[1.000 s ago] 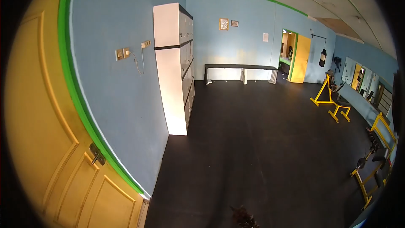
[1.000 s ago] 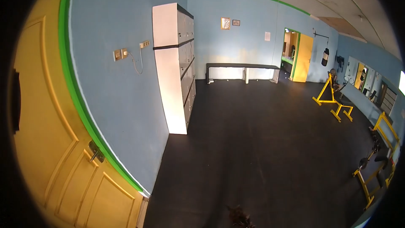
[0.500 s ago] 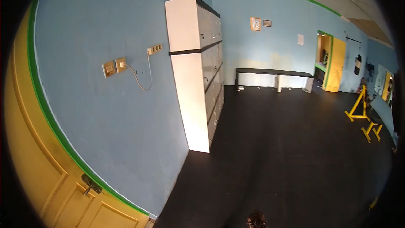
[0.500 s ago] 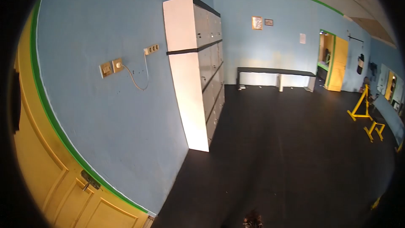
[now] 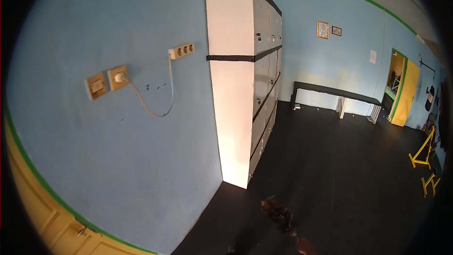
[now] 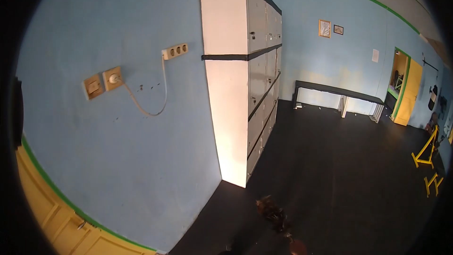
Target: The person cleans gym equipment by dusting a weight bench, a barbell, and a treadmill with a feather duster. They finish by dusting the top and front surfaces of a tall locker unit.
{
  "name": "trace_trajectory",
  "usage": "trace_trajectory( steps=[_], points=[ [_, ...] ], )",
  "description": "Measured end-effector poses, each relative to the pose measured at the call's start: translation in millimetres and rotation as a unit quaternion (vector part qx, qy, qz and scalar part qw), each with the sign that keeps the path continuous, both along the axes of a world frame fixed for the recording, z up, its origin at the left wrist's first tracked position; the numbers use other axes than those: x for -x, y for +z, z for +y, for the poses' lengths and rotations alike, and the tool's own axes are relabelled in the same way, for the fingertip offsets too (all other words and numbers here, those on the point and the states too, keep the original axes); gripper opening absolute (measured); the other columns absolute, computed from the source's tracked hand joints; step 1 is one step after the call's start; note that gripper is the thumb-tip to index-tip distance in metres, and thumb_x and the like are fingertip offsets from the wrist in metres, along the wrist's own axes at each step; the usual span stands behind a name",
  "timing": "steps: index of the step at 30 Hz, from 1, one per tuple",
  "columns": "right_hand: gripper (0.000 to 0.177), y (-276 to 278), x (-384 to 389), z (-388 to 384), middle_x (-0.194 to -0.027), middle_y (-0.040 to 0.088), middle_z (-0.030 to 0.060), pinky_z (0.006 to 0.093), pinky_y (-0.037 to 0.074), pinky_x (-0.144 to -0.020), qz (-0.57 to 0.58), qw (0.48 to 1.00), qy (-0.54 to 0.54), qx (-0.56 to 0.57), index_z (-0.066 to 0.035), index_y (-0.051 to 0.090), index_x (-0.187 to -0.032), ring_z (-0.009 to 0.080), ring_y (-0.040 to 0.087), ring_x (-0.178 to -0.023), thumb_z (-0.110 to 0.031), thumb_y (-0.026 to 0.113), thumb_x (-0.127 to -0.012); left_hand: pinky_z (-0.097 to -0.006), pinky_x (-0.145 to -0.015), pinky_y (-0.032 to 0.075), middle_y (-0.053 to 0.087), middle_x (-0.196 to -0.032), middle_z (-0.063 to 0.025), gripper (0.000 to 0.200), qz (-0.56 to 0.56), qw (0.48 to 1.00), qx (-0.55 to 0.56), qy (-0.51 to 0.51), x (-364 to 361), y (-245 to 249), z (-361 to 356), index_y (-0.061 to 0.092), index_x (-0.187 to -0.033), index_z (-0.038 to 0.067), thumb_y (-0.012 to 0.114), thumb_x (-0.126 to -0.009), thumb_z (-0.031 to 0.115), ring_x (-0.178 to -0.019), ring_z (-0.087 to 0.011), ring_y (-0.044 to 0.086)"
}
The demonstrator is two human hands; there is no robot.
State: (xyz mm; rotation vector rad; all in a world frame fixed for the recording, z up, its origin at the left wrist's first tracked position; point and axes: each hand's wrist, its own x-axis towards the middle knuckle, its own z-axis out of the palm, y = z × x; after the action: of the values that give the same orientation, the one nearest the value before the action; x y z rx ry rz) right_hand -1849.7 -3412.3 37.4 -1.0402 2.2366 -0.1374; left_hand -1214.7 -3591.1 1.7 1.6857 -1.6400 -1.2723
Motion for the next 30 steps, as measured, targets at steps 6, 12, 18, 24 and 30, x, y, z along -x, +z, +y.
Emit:
trace_trajectory(
  steps=[6,12,18,24,30],
  points=[
    [0.061,77.8,-20.8,-117.4,-0.138,0.054,0.0217,0.0492,0.041,-0.106,-0.028,0.996,-0.061,0.060,-0.005,0.053,-0.139,0.0382,0.052,-0.127,-0.050,0.031,-0.105,-0.0388,-0.075,0.054,0.068,-0.089,-0.0114,0.052,-0.028,0.996,0.042,-0.080,57.4,-13.6,-182.4,0.051,-0.127,0.006,0.073,-0.085,0.029,-0.083,-0.0224,0.066],
    [0.061,168.7,25.9,-237.2,-0.141,0.052,0.0216,0.0503,0.041,-0.107,-0.031,0.985,0.043,0.164,-0.014,0.049,-0.144,0.0385,0.050,-0.129,-0.056,0.037,-0.102,-0.0380,-0.081,0.054,0.070,-0.096,-0.0123,0.058,-0.060,0.989,0.041,-0.132,153.4,-26.4,-322.4,0.050,-0.131,0.009,0.074,-0.086,0.035,-0.091,-0.0222,0.066],
    [0.028,282.8,132.2,-394.9,-0.117,0.067,0.0160,0.0488,0.052,-0.088,0.173,0.901,0.160,0.365,-0.008,0.064,-0.120,0.0372,0.063,-0.108,-0.020,0.053,-0.097,-0.0381,-0.087,0.052,0.065,-0.108,-0.0126,0.062,-0.015,0.965,0.149,-0.215,285.7,180.2,-507.6,0.040,-0.142,0.005,0.069,-0.093,0.029,-0.095,-0.0233,0.063],
    [0.025,509.1,189.5,-518.6,-0.106,0.067,0.0146,0.0468,0.053,-0.080,0.321,0.744,0.237,0.536,-0.008,0.065,-0.116,0.0377,0.064,-0.096,-0.013,0.058,-0.092,-0.0448,-0.104,0.043,0.047,-0.140,-0.0240,0.082,-0.050,0.832,0.526,-0.169,363.9,429.0,-610.7,0.023,-0.151,0.001,0.071,-0.089,0.025,-0.123,-0.0373,0.053],
    [0.024,706.0,189.4,-597.4,-0.088,0.060,0.0126,0.0461,0.052,-0.067,0.446,0.566,0.214,0.659,-0.012,0.063,-0.116,0.0365,0.064,-0.077,-0.008,0.055,-0.094,-0.0484,-0.108,0.040,0.021,-0.158,-0.0259,0.091,-0.317,0.786,0.528,-0.058,383.5,590.2,-680.4,0.015,-0.154,0.000,0.067,-0.089,0.038,-0.132,-0.0412,0.046]
  ],
)
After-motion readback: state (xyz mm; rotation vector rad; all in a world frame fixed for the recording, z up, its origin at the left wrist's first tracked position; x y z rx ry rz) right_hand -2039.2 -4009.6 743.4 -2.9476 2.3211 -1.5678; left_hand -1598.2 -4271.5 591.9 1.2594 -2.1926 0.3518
